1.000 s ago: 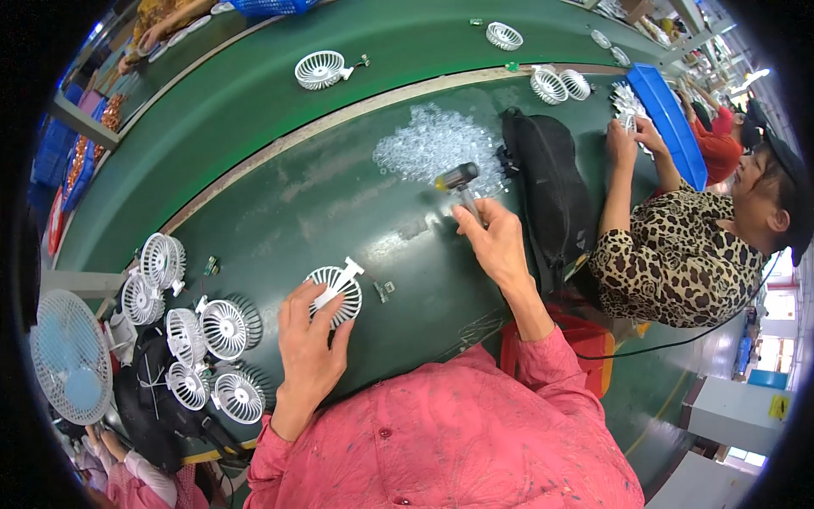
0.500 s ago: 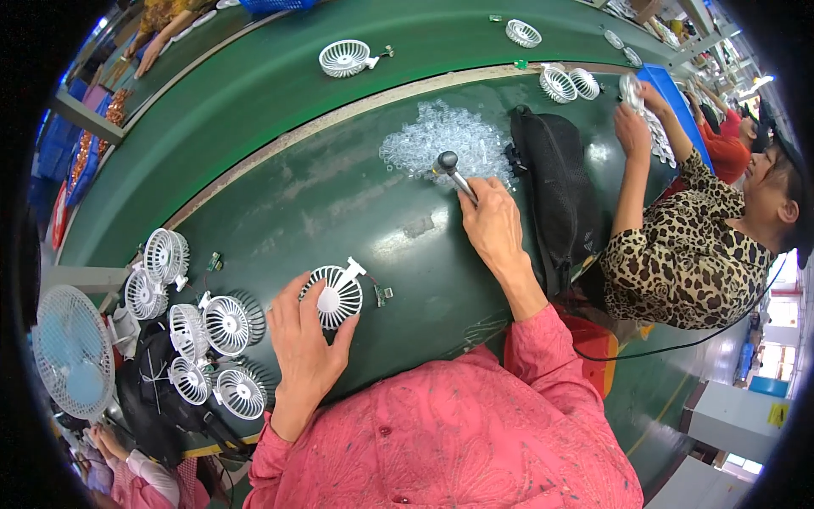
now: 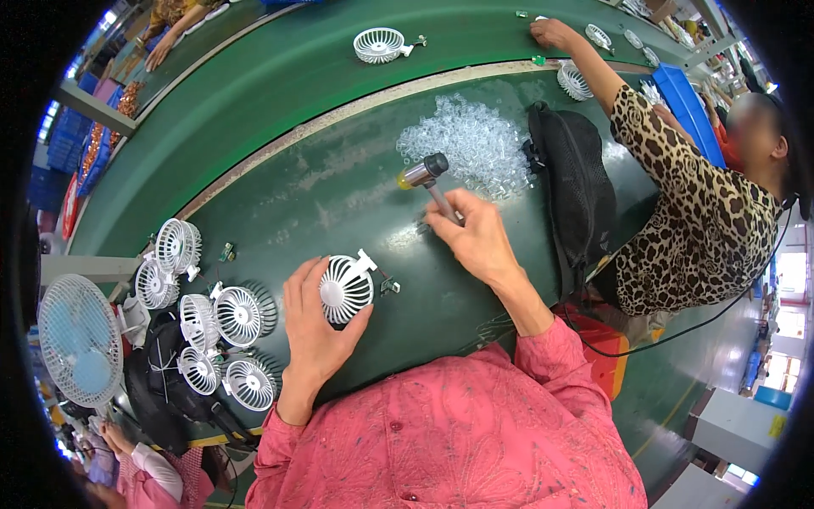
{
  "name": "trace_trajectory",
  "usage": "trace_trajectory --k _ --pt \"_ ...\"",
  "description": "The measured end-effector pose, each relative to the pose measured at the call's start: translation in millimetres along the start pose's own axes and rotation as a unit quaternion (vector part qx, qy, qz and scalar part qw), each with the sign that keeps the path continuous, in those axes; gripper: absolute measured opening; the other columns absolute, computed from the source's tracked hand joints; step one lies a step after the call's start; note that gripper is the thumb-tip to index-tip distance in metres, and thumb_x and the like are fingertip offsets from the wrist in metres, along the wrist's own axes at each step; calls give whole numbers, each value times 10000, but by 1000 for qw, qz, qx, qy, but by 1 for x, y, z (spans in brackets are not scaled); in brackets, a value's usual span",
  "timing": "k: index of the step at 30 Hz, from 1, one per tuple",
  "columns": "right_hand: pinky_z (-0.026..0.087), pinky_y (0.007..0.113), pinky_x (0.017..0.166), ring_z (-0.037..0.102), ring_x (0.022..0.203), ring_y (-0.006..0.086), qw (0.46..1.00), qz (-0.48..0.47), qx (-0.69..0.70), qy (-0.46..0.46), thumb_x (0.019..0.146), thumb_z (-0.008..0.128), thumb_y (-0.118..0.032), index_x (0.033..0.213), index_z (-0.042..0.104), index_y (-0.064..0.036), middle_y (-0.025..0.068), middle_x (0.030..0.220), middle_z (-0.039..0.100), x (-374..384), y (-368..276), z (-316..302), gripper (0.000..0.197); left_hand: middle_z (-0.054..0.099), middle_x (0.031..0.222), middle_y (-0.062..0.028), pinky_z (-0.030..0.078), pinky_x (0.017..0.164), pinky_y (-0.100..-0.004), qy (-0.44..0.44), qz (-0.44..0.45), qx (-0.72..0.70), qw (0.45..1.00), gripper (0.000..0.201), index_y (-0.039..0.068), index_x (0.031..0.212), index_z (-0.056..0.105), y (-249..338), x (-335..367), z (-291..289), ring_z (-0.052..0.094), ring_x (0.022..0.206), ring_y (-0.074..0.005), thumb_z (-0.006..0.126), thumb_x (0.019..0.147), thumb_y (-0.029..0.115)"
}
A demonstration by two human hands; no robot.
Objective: Assembling plastic components of handheld portable fans using a small hammer on an assembly line.
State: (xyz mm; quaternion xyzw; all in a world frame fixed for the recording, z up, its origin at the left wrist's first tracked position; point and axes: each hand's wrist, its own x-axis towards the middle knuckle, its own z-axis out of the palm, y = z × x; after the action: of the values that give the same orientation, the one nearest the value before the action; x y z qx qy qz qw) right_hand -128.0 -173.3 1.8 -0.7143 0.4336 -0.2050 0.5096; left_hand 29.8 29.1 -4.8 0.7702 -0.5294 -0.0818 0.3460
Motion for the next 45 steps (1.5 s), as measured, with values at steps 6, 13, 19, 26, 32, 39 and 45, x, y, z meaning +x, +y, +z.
trace_trajectory --k 6,13,19,26,32,39,45 --pt "220 197 338 332 394 6 874 203 388 -211 955 617 -153 992 616 25 23 774 614 -5 -9 12 182 429 1314 -224 434 966 -452 -25 10 -88 996 777 14 1331 416 8 -2 -7 473 1173 -405 821 683 154" --pt "231 199 318 304 364 9 815 267 438 -269 964 615 -210 953 644 16 3 693 565 -13 -4 26 228 458 1323 -212 419 991 -446 -35 32 -128 991 797 16 1336 431 16 -1 -6 488 1190 -378 829 653 126" --pt "219 205 319 265 350 4 815 268 438 -268 978 595 -231 949 662 -4 -59 529 434 -17 -7 29 239 442 1327 -205 432 977 -444 -35 34 -135 990 790 12 1336 427 16 0 -5 479 1189 -382 827 669 150" --pt "194 215 332 254 352 12 824 254 440 -252 975 598 -221 949 666 -6 -63 520 416 -18 -7 30 227 433 1326 -207 446 957 -449 -36 39 -143 988 783 10 1334 422 16 2 -4 475 1178 -392 823 680 167" --pt "223 207 321 258 351 11 823 251 446 -247 960 607 -200 944 676 0 -43 527 455 -21 -9 31 213 439 1319 -209 457 940 -444 -32 33 -144 988 773 6 1329 430 17 1 -6 487 1165 -392 825 684 165" --pt "198 208 333 263 362 12 827 254 433 -254 970 603 -220 955 667 -4 -56 539 439 -20 -13 34 226 451 1310 -206 465 932 -434 -16 40 -154 987 777 6 1331 434 13 -1 -5 505 1155 -384 829 681 169" --pt "206 202 335 272 359 10 815 222 466 -264 980 580 -213 978 660 4 -54 535 443 -20 -2 36 231 480 1282 -198 472 937 -422 -22 17 -196 980 760 9 1327 450 9 0 -1 534 1141 -362 823 681 153"
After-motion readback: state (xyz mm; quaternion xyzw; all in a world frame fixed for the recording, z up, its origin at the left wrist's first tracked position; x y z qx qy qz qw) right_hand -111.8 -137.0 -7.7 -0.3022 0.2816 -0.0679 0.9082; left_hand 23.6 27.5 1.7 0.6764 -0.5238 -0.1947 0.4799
